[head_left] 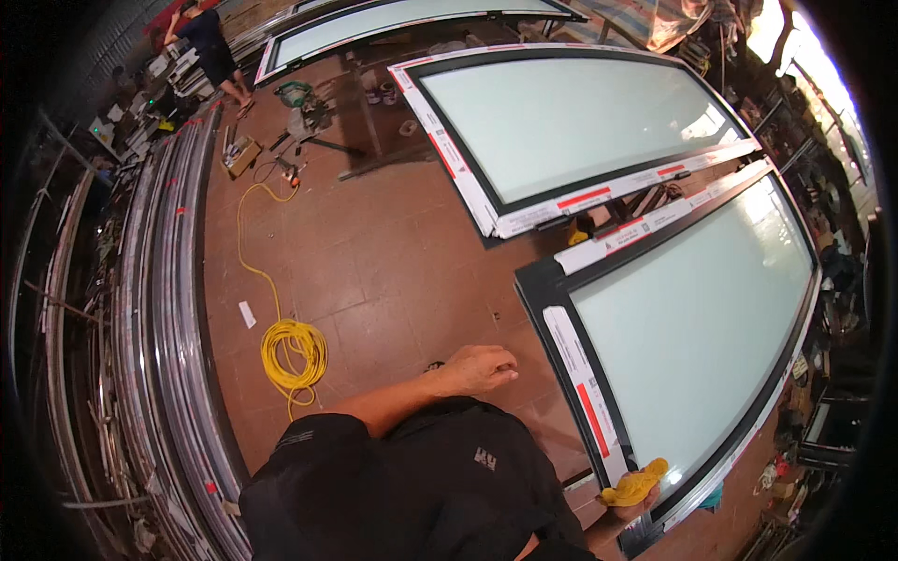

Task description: The person wipes the frames and glass surfaces of several window units with a yellow cloth. They handle each unit one at a time, wiping edges and corners, then move to the next unit and repeat the process.

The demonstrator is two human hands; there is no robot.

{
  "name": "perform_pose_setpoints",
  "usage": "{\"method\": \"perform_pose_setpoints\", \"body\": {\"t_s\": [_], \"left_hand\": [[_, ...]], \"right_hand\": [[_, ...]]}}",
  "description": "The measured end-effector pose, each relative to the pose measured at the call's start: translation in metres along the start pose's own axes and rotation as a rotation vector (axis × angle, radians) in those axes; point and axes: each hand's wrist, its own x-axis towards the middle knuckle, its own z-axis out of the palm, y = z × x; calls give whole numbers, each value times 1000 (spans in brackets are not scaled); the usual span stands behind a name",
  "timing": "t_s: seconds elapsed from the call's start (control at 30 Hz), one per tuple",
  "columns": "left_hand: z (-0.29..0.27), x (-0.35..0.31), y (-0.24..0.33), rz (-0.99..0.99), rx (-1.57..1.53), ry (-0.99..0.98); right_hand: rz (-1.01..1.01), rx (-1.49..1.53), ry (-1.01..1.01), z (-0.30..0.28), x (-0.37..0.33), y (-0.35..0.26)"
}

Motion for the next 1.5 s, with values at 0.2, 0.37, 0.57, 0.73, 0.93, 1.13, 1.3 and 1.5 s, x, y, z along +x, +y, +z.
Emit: {"method": "perform_pose_setpoints", "body": {"t_s": [0.2,0.37,0.57,0.73,0.93,1.13,1.3,1.5], "left_hand": [[-96,16,-79,-37,-44,160],[-170,5,-104,-233,-51,260],[-195,-11,-129,-320,-23,356],[-180,-47,-158,-358,-76,333],[-151,-63,-168,-288,-90,135],[-132,-34,-146,-143,-87,52],[-116,-24,-125,-74,-106,73],[-91,-34,-57,-262,-364,-207]], "right_hand": [[-721,-404,221,6,39,62],[-434,-65,324,69,133,114],[-168,-112,445,135,217,188],[-41,-105,423,136,219,217],[-20,1,392,144,218,225],[-71,-150,454,154,227,227],[-67,-166,517,167,229,225],[-67,-331,500,210,176,228]]}}
